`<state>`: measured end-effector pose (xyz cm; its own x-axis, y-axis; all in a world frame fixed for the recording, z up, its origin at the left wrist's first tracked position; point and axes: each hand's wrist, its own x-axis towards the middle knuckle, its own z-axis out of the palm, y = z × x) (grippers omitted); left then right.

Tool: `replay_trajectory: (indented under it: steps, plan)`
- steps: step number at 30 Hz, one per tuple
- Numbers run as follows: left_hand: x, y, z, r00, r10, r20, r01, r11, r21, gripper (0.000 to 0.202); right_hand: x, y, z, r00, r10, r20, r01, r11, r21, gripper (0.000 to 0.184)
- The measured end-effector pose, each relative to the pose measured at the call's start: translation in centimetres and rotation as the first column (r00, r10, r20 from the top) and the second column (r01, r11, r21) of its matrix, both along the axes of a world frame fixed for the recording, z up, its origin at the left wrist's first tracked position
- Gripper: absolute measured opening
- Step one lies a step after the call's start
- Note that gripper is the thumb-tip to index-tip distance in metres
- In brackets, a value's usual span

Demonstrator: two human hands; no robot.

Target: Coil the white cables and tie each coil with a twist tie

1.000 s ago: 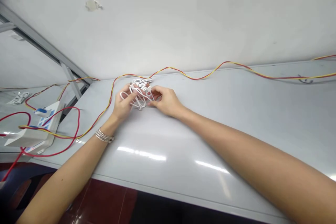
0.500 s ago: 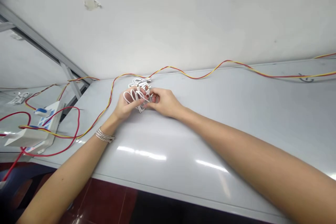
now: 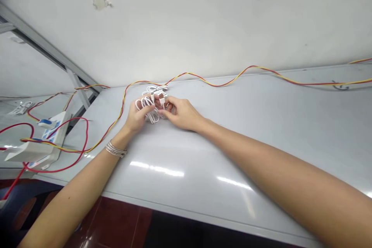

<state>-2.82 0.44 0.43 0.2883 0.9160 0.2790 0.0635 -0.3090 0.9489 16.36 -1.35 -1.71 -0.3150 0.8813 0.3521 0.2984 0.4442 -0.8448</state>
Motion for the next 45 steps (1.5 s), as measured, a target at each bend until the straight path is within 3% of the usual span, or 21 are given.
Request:
replay_trajectory:
  steps: [4, 11, 16, 19, 23, 34, 38, 45]
  plan:
    - [0.06, 0.00, 0.03, 0.999, 0.036, -0.017, -0.036, 0.999, -0.001, 0.022, -0.05, 0.05, -0.11, 1.000, -0.021, -0.002, 0.021, 0.999, 0.032, 0.018]
    - [0.02, 0.02, -0.12, 0.999, 0.021, -0.030, -0.017, 0.993, 0.116, 0.024, -0.09, 0.02, 0.04, 0.999, -0.051, -0.018, 0.052, 0.998, 0.033, 0.024]
    - [0.11, 0.03, -0.18, 0.999, -0.022, 0.029, 0.020, 0.998, 0.057, 0.036, -0.15, 0.10, 0.05, 0.995, -0.088, -0.058, 0.086, 0.996, -0.033, 0.027]
    - [0.25, -0.02, -0.08, 0.999, -0.006, 0.037, 0.004, 0.999, 0.047, 0.030, -0.16, 0.22, 0.05, 0.991, -0.100, -0.089, 0.094, 0.993, -0.071, 0.030]
    - [0.27, -0.08, 0.06, 0.999, 0.039, 0.011, -0.040, 0.997, 0.071, 0.024, -0.14, 0.33, 0.08, 0.987, -0.090, -0.131, 0.078, 0.992, -0.096, 0.029]
    - [0.23, -0.26, 0.16, 0.994, 0.053, -0.091, -0.040, 0.989, 0.142, 0.042, -0.04, 0.08, 0.26, 0.991, -0.074, -0.114, 0.067, 0.995, -0.069, 0.024]
    - [0.42, -0.40, 0.07, 0.985, 0.073, -0.158, -0.056, 0.992, 0.110, 0.039, -0.02, -0.12, 0.47, 0.991, -0.040, -0.128, 0.029, 0.996, -0.084, 0.020]
    - [0.35, -0.29, 0.11, 0.979, 0.115, -0.169, -0.086, 0.981, 0.174, 0.036, -0.09, -0.20, 0.60, 0.992, -0.065, -0.107, 0.055, 0.994, -0.092, 0.025]
